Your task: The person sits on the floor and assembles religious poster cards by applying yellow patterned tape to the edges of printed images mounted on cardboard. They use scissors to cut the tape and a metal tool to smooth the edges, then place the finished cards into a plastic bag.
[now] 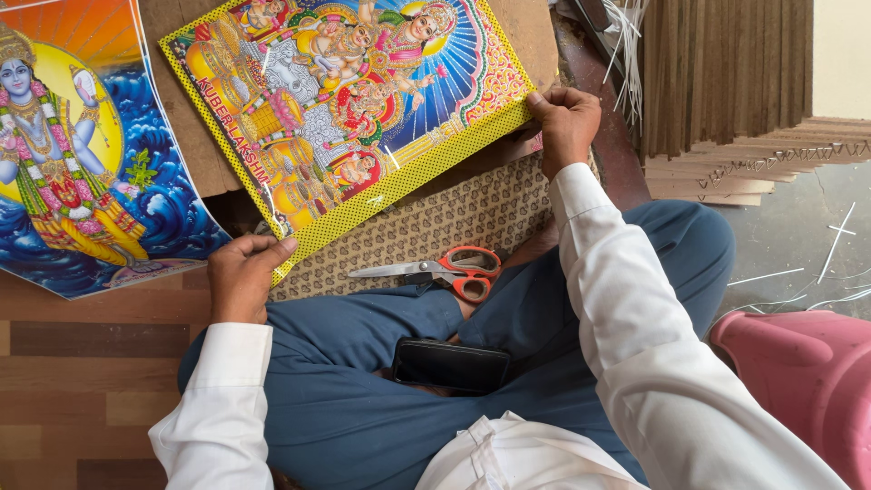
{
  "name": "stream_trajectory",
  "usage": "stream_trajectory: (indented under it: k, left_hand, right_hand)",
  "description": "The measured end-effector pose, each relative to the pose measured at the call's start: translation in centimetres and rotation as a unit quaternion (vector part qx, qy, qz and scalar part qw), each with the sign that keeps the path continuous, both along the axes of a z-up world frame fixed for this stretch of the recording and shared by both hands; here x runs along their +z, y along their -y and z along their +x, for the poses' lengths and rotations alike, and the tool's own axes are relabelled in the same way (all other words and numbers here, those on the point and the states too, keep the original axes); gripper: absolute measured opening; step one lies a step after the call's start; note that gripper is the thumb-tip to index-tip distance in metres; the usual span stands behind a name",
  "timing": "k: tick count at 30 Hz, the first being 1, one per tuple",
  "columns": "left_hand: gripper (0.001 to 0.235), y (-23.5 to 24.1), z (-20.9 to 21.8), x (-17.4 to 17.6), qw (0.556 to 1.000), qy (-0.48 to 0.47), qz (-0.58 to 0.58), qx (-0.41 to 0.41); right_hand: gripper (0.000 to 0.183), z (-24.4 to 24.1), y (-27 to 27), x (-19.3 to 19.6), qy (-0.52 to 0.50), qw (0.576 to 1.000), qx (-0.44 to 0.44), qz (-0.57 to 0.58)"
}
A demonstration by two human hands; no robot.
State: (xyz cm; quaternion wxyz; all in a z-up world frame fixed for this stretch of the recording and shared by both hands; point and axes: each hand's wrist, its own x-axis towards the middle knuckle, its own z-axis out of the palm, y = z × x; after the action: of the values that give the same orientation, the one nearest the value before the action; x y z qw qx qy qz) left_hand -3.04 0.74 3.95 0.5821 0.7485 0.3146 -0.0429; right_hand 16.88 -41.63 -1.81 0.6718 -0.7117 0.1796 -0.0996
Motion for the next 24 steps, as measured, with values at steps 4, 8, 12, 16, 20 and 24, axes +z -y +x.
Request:
stream_trajectory:
  k: [4, 8, 12, 16, 20, 24]
  left_hand:
    - [0.016, 0.0, 0.0, 0.0, 1.0, 0.002, -0.002, 0.001]
    - [0.016, -0.1, 0.1, -0.2, 1.0, 0.005, -0.004, -0.001]
    - [0.015, -0.3, -0.1, -0.5, 1.0, 0.008, -0.007, -0.002]
    - [0.015, -0.4, 0.0, -0.6, 1.0, 0.005, -0.007, 0.002]
    - [0.016, -0.4, 0.0, -0.9, 1.0, 0.003, -0.016, 0.004]
    - [0.016, -0.7, -0.3, -1.5, 0.999, 0.017, -0.035, 0.006]
  right_hand:
    - [0.017, 0.0, -0.1, 0.2, 0.002, 1.0, 0.002, 0.0]
    - [0.014, -0.1, -0.1, 0.3, -0.002, 1.0, 0.006, 0.017]
    - [0.016, 0.0, -0.1, 0.2, -0.002, 1.0, 0.006, 0.011]
    - [0.015, 0.1, -0.2, 0.1, 0.004, 1.0, 0.006, 0.006]
    - [0.016, 0.2, 0.0, 0.0, -0.001, 1.0, -0.002, 0.004]
    - [0.015, 0.3, 0.1, -0.8, -0.001, 1.0, -0.018, -0.025]
